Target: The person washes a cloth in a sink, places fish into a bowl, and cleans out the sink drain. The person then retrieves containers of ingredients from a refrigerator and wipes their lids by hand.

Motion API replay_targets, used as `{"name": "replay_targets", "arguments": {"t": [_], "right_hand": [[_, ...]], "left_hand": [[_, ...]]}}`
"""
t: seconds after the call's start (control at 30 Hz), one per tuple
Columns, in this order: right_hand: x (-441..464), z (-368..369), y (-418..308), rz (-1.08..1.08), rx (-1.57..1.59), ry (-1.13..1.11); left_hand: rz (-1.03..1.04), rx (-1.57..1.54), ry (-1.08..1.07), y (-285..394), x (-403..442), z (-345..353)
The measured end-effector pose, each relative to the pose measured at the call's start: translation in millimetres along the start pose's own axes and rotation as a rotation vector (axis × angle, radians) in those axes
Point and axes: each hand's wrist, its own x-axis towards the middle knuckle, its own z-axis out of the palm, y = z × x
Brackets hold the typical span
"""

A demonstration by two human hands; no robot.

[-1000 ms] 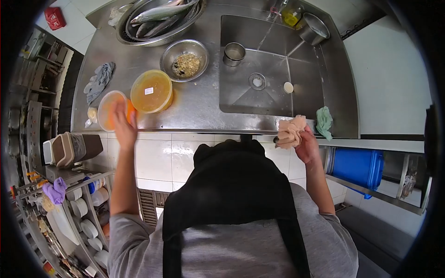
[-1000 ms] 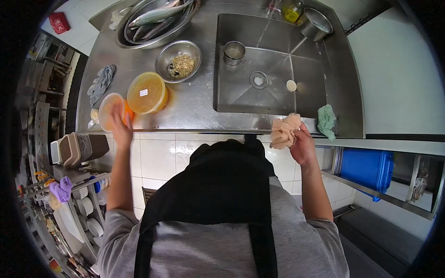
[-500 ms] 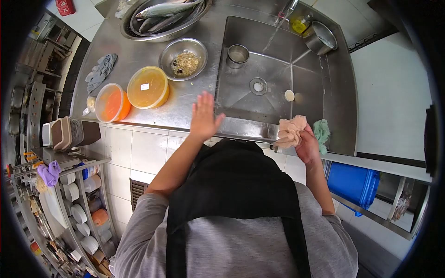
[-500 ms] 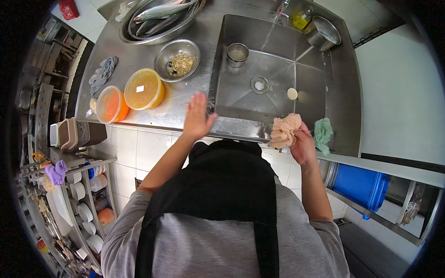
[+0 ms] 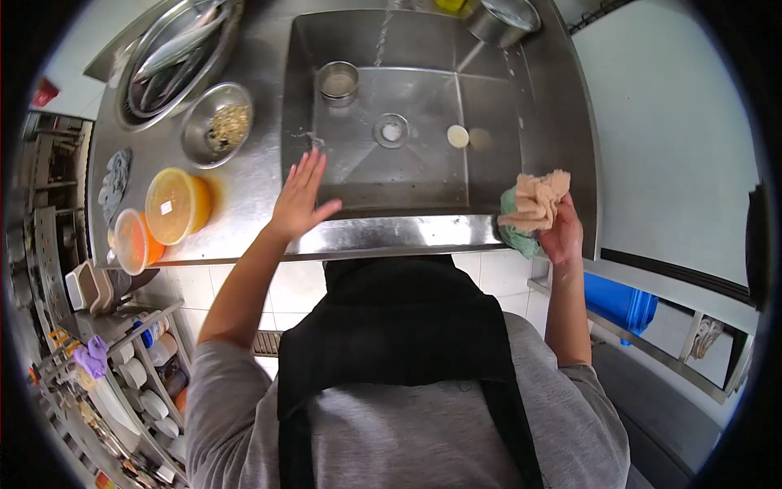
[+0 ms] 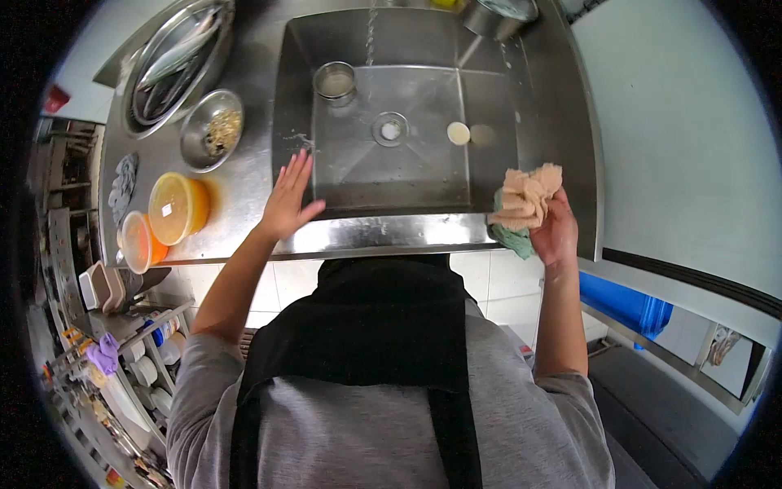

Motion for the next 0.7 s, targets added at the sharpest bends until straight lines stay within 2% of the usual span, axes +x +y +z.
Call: {"name": "replay_targets", "arguments": {"t": [0.07,0.1,0.2,0.33,0.43,0.5,0.57,0.6,0.67,0.7], "right_hand": [[5.2,-11.1,-10.8,-0.01,0.006,0.027],[6.2,-15.1,-13.2,-0.017,-0.026,0.056],[10.0,-26.9,-9.7,-0.006,-0.044,0.129],[14.3,-28.7,2.6,0.016,-0.037,0.217],[18.8,-30.8,7.9,0.034,-0.043,0.15],[15.6,-20.5,4.1,0.038,-0.064,0.171],[11.5,-20.8,2.5,0.039,-0.066,0.191],[8.9,-22.8,2.5,0.032,-0.07,0.176],[4.6,-25.5,3.9,0.043,-0.024,0.202],[4.6,-29.3,7.9,0.056,-0.008,0.201]], "left_hand": [[0.203,0.023,-0.302,15.4,-16.2,-13.4],[0.235,0.005,-0.448,24.3,-19.1,-18.6],[0.245,0.007,-0.473,59.3,6.2,-11.7],[0.389,-0.125,-0.459,151.0,57.5,45.1],[0.42,-0.153,-0.371,211.8,94.7,88.4],[0.366,-0.116,-0.183,220.0,138.3,110.6],[0.054,-0.069,-0.338,184.7,201.7,106.5],[-0.002,-0.183,-0.111,149.5,226.6,119.7],[-0.227,-0.282,0.046,96.8,284.0,81.0],[-0.354,-0.487,0.133,48.5,325.1,90.7]]}}
